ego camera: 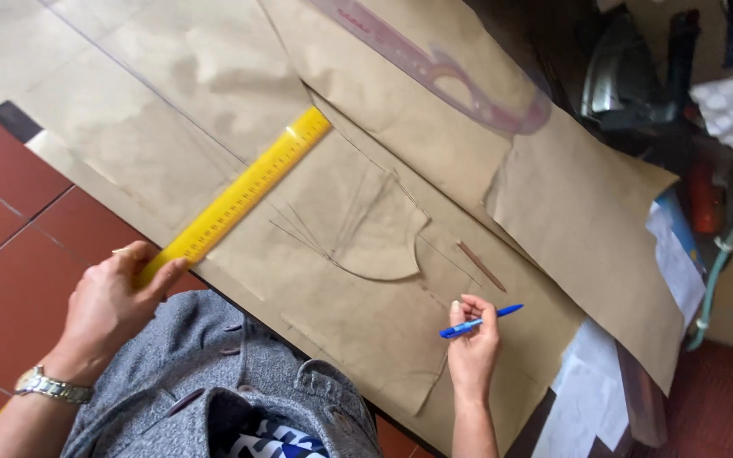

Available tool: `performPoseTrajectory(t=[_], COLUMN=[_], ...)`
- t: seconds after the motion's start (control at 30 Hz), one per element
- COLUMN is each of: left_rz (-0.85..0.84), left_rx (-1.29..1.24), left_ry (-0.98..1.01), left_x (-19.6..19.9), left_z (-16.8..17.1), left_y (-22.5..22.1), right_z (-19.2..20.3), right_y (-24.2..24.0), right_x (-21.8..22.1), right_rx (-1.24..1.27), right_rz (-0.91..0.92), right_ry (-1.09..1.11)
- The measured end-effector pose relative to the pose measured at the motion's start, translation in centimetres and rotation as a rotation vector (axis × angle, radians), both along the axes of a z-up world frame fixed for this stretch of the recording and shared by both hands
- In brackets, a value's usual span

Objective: Drafting a garment pattern on brown paper using rulers and a pen.

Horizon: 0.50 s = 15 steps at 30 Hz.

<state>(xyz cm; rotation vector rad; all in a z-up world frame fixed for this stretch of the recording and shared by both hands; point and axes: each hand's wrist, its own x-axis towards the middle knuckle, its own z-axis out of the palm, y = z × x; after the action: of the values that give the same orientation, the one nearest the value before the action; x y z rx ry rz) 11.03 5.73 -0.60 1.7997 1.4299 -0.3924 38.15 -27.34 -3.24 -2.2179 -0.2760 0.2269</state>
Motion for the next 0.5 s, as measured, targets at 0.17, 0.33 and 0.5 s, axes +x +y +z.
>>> performPoseTrajectory(t=[0.17, 0.33, 0.5], left_rz=[0.012, 0.103, 0.300], left_rx=[0.102, 0.199, 0.067], left_ry=[-0.050, -0.247, -0.433], left_x=[-0.7, -1.4, -1.1], left_z=[-1.4, -0.9, 1.0], left_y=[-1.2, -4.7, -9.1], right_z=[2.0, 2.8, 3.0], right_y=[-0.7, -1.8, -1.5], right_x=[-1.3, -1.4, -1.2], right_rx=[-0.126, -0.247, -0.148], right_rz=[-0.043, -0.058, -0.073], right_ry=[0.086, 0.100, 0.312])
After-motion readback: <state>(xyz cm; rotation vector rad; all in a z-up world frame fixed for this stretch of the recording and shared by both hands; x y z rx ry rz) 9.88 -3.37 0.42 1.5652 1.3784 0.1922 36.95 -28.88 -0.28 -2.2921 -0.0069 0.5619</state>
